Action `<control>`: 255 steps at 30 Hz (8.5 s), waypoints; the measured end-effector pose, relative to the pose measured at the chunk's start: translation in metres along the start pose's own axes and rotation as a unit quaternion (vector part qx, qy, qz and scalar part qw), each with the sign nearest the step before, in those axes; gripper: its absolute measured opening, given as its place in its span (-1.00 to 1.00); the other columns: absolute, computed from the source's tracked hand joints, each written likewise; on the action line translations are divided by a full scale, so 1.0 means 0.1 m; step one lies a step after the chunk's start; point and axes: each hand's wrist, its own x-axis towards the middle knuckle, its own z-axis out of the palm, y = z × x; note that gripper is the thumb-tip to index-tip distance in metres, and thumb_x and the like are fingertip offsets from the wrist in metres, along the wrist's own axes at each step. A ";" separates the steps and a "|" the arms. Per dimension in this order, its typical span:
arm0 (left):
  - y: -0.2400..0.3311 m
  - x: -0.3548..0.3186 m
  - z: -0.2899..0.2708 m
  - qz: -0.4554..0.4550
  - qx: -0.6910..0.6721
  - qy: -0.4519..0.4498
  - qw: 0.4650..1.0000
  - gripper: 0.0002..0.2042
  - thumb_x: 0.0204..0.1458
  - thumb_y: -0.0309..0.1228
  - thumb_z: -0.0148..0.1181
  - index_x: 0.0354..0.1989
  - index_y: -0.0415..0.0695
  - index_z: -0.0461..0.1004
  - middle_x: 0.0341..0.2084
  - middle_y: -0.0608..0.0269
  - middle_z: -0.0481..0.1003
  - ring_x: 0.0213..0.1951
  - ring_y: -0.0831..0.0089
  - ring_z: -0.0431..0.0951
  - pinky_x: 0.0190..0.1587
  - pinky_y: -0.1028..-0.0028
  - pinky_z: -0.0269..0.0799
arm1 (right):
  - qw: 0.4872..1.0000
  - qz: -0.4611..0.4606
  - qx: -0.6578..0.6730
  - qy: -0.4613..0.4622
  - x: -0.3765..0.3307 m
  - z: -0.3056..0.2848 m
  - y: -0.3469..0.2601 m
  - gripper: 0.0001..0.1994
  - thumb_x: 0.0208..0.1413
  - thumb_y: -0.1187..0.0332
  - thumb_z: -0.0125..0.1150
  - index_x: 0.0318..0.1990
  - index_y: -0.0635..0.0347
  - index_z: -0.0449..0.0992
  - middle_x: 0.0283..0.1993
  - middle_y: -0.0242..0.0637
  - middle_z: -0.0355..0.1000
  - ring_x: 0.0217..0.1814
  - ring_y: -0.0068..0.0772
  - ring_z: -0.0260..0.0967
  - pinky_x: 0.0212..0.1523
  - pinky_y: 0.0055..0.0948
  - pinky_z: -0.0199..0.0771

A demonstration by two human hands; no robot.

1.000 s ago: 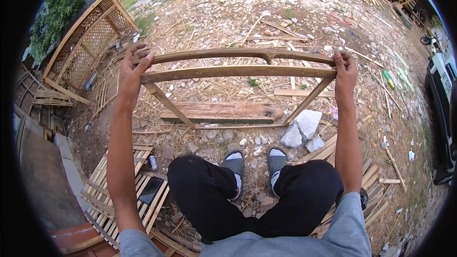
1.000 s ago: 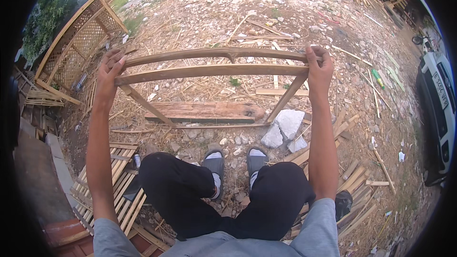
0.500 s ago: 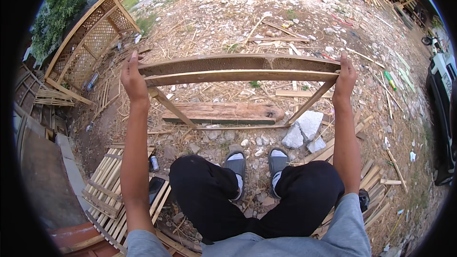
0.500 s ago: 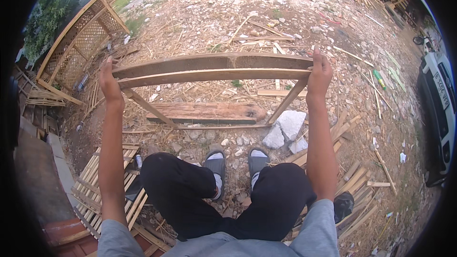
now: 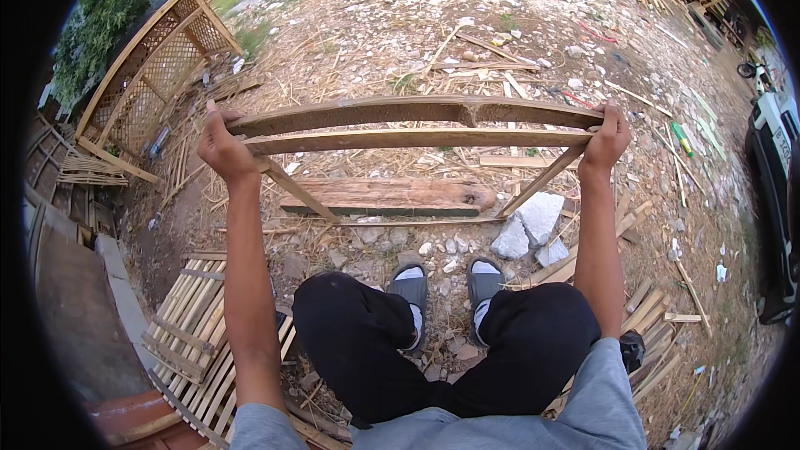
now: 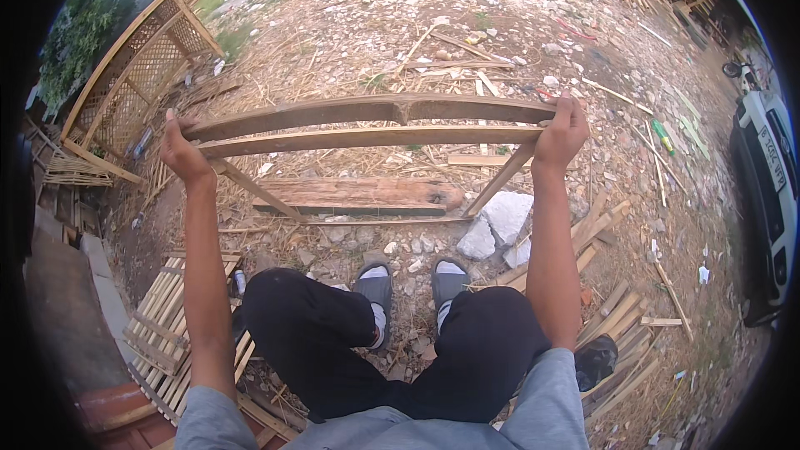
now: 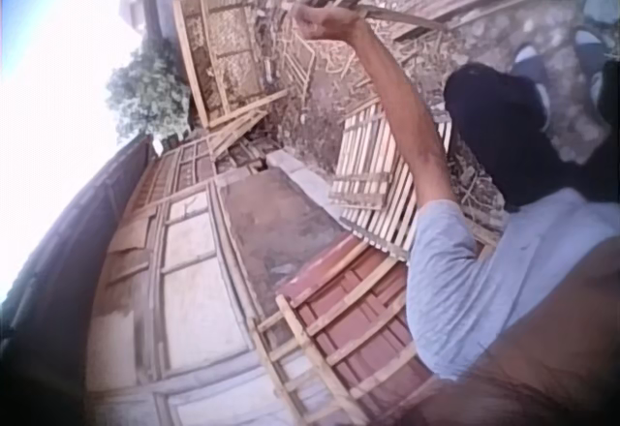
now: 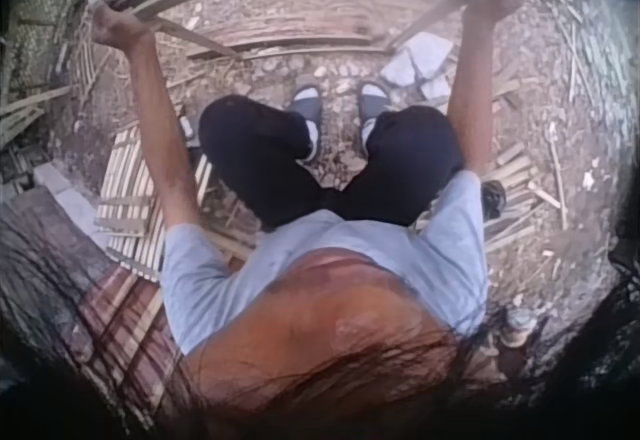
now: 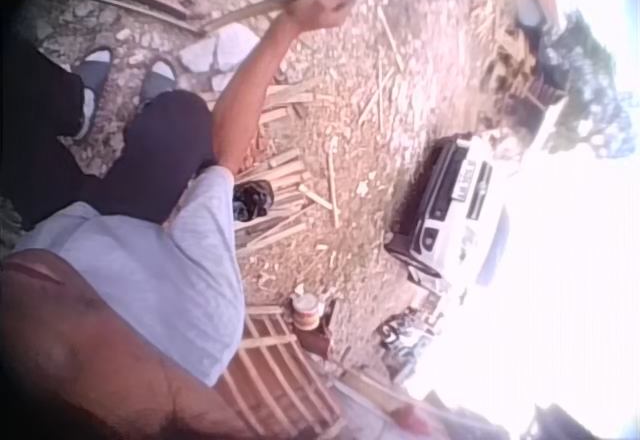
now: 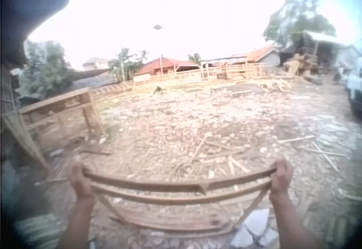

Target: The person sets down a phone and assembles a wooden frame structure by fitting bamboo slats and wooden frames together by hand.

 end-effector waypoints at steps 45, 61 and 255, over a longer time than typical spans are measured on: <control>-0.16 0.21 0.19 0.087 0.079 -0.034 0.993 -0.47 0.23 -0.17 0.03 -0.74 -0.28 0.42 -0.80 0.35 0.33 -0.66 0.58 0.27 -0.51 0.50 0.18 | 0.999 0.001 0.019 -0.032 0.12 0.09 0.14 -0.76 0.15 0.34 -0.02 -0.53 0.22 0.37 -0.56 -0.46 0.23 -0.49 -0.62 0.12 -0.43 -0.52 0.13; -0.16 0.20 0.15 0.076 0.079 -0.033 0.993 -0.51 0.23 -0.21 0.03 -0.72 -0.27 0.42 -0.74 0.35 0.36 -0.60 0.59 0.25 -0.45 0.50 0.15 | 0.999 0.016 0.028 -0.034 0.13 0.05 0.19 -0.77 0.16 0.35 -0.01 -0.49 0.26 0.44 -0.53 -0.46 0.28 -0.52 -0.65 0.17 -0.47 -0.58 0.17; -1.55 -0.43 -0.90 -0.440 -0.275 -0.355 0.777 -0.14 0.06 0.41 -0.40 0.02 -0.23 0.37 0.01 0.07 0.42 0.10 0.29 0.36 0.18 0.23 0.26 | 0.951 0.060 -0.045 -0.302 0.00 -0.44 -0.33 -0.79 0.11 0.33 0.23 -0.15 0.23 0.51 -0.19 -0.35 0.45 -0.11 -0.55 0.35 -0.04 -0.54 0.27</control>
